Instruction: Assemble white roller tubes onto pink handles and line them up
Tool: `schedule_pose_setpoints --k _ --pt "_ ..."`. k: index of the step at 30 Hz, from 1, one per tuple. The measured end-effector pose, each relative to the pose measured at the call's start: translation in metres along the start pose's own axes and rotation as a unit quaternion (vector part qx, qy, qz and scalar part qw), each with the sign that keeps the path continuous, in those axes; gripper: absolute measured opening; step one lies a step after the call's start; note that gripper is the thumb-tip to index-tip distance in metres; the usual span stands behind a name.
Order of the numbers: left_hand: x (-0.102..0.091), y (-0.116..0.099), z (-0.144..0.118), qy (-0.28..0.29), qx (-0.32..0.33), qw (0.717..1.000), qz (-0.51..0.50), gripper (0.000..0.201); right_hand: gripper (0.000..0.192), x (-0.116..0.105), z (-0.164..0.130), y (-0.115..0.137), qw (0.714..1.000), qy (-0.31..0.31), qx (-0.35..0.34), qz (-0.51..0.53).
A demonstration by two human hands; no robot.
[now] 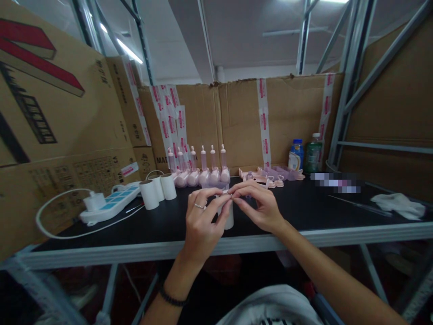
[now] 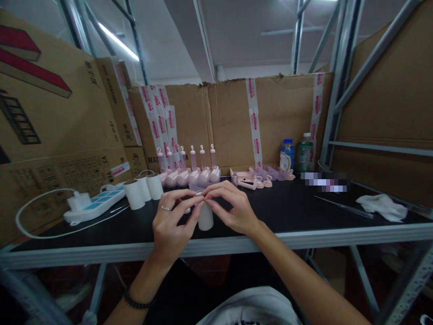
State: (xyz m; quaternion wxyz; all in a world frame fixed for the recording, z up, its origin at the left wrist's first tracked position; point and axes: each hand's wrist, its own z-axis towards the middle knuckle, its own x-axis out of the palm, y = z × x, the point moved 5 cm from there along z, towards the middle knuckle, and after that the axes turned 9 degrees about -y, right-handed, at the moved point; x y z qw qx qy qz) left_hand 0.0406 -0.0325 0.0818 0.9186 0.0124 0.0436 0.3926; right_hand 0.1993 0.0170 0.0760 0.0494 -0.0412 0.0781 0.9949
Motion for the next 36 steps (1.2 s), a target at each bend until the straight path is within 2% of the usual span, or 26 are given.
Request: schedule_pose_setpoints --k 36 --pt "0.0018 -0.0016 0.0015 0.001 0.028 0.999 -0.018 0.018 0.011 0.0005 -0.0009 -0.0010 1.000 0.011 0.003 0.028"
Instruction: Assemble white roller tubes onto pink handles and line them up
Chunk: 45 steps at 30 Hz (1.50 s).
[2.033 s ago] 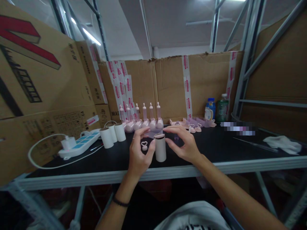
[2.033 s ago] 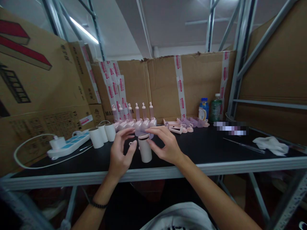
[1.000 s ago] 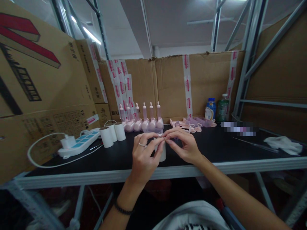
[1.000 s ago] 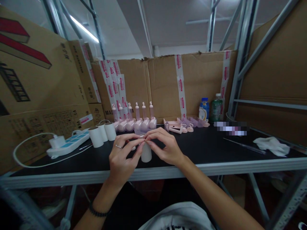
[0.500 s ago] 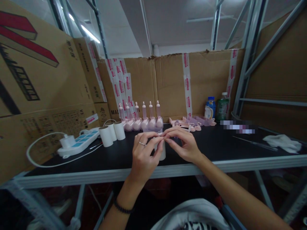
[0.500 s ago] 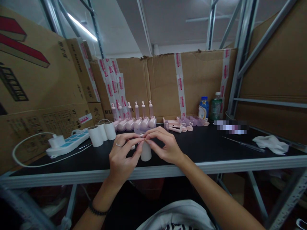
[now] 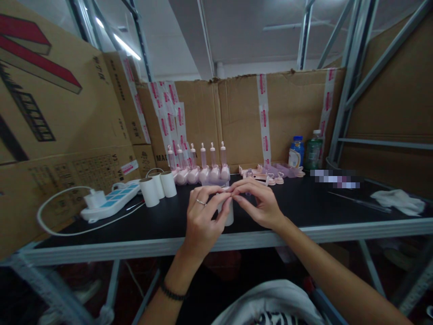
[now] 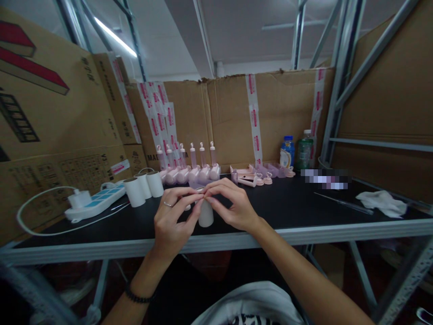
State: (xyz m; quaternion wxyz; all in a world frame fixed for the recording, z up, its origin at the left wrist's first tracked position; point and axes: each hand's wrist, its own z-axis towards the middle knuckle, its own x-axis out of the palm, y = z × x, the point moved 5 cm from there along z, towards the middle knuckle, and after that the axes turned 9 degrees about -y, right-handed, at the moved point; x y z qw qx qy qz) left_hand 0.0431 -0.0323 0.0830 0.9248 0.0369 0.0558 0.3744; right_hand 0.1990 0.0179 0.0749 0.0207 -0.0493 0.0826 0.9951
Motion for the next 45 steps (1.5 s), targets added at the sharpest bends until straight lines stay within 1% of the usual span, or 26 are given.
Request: schedule_pose_setpoints --k 6,9,11,13,15,18,25,33,45 --pt "-0.002 0.002 0.001 -0.005 0.003 1.000 0.004 0.018 0.012 0.000 0.000 0.000 1.000 -0.002 -0.003 0.003" --pt "-0.007 0.004 0.002 -0.025 0.000 1.000 0.005 0.022 0.014 -0.003 0.000 -0.003 0.999 -0.035 0.004 -0.008" --pt "-0.010 0.007 0.002 -0.045 -0.010 0.999 0.012 0.029 0.022 -0.007 -0.002 -0.005 0.998 -0.067 0.016 -0.014" --pt "-0.012 0.012 0.000 -0.055 -0.027 0.998 0.016 0.034 0.035 -0.009 -0.003 -0.008 0.996 -0.082 0.028 -0.006" --pt "-0.011 0.017 -0.002 -0.054 -0.043 0.997 0.016 0.039 0.045 -0.008 -0.005 -0.008 0.997 -0.075 0.033 0.010" --pt "-0.007 0.023 -0.008 -0.043 -0.055 0.997 0.013 0.043 0.049 -0.005 -0.006 -0.008 0.998 -0.052 0.031 0.018" --pt "-0.003 0.026 -0.013 -0.017 -0.059 0.998 0.009 0.048 0.050 -0.003 -0.006 -0.007 0.999 -0.033 0.031 0.011" --pt "-0.004 0.024 -0.011 -0.012 -0.049 0.999 0.013 0.049 0.048 -0.003 -0.007 -0.008 0.999 -0.022 0.043 0.017" --pt "-0.004 0.024 -0.010 -0.010 -0.047 0.999 0.023 0.046 0.045 -0.004 -0.007 -0.008 0.999 -0.012 0.049 -0.019"
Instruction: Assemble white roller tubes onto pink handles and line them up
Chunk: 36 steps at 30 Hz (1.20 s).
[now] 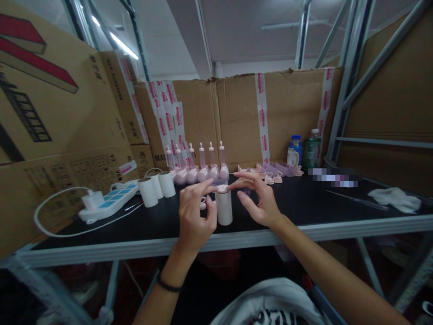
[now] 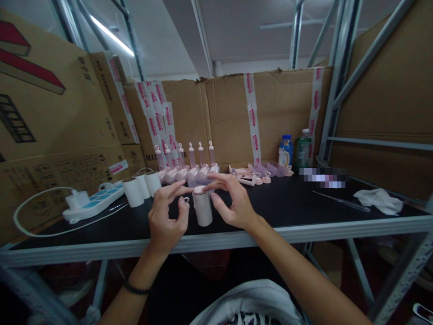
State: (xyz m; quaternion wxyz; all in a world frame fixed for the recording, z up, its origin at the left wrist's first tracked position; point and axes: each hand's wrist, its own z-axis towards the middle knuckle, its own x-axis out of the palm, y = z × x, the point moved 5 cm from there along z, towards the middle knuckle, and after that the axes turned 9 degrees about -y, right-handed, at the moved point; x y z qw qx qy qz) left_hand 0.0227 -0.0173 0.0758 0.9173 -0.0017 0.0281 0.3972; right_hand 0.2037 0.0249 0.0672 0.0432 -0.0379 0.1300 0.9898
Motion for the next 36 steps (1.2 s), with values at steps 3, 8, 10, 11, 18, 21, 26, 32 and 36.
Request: schedule_pose_setpoints --k 3,8,10,11,18,21,26,32,36 --pt "0.0000 -0.0005 0.0002 0.001 0.004 1.000 -0.004 0.048 0.045 0.0002 -0.0008 -0.0014 1.000 0.003 0.000 -0.009" --pt "0.0001 -0.0010 0.0005 0.001 0.005 1.000 -0.006 0.049 0.045 0.0009 -0.0020 -0.0038 1.000 0.008 0.005 -0.012" --pt "0.0001 -0.0011 0.0003 0.001 0.005 1.000 -0.007 0.049 0.044 0.0008 -0.0020 -0.0036 1.000 0.008 0.004 -0.016" --pt "0.0001 -0.0010 0.0002 0.002 0.005 1.000 -0.007 0.049 0.044 0.0008 -0.0019 -0.0034 1.000 0.007 0.004 -0.018" --pt "-0.0005 -0.0003 0.0002 0.005 0.002 1.000 -0.006 0.048 0.044 0.0005 -0.0023 -0.0035 1.000 0.007 0.008 -0.020" --pt "-0.0006 -0.0004 0.0004 0.003 0.004 1.000 -0.006 0.047 0.044 0.0007 -0.0028 -0.0041 1.000 0.008 0.010 -0.018" --pt "-0.0006 -0.0010 0.0010 0.003 0.006 1.000 -0.007 0.050 0.045 0.0009 -0.0029 -0.0043 1.000 0.007 0.008 -0.020" --pt "-0.0004 -0.0009 0.0009 0.005 0.007 1.000 -0.003 0.049 0.044 0.0007 -0.0018 -0.0027 1.000 0.009 0.004 -0.027" --pt "0.0002 0.0001 0.0000 0.005 0.000 1.000 0.003 0.046 0.043 0.0003 -0.0013 -0.0017 0.999 0.009 0.003 -0.034"
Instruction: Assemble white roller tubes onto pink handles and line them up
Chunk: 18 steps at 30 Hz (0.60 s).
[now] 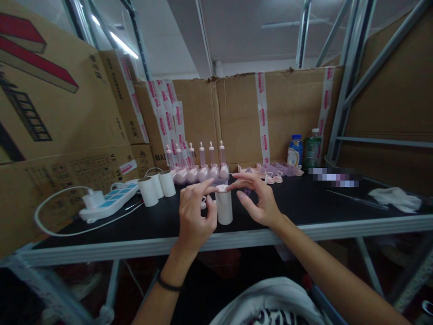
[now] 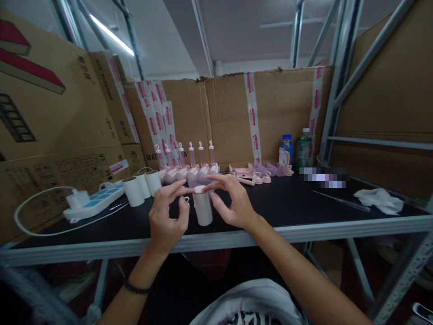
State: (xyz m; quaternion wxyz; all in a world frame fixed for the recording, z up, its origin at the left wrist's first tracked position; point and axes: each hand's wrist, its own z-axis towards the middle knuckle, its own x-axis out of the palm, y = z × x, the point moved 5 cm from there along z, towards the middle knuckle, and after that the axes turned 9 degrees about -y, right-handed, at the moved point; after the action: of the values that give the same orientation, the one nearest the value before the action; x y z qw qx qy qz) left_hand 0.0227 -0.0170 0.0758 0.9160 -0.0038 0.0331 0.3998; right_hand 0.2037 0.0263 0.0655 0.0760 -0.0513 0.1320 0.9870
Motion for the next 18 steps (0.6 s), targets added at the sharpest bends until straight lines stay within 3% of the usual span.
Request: schedule_pose_setpoints --k 18 --pt "-0.0011 -0.0026 0.0012 -0.003 0.007 1.000 -0.012 0.046 0.043 -0.0009 0.0000 0.0007 1.000 -0.002 -0.003 0.007"
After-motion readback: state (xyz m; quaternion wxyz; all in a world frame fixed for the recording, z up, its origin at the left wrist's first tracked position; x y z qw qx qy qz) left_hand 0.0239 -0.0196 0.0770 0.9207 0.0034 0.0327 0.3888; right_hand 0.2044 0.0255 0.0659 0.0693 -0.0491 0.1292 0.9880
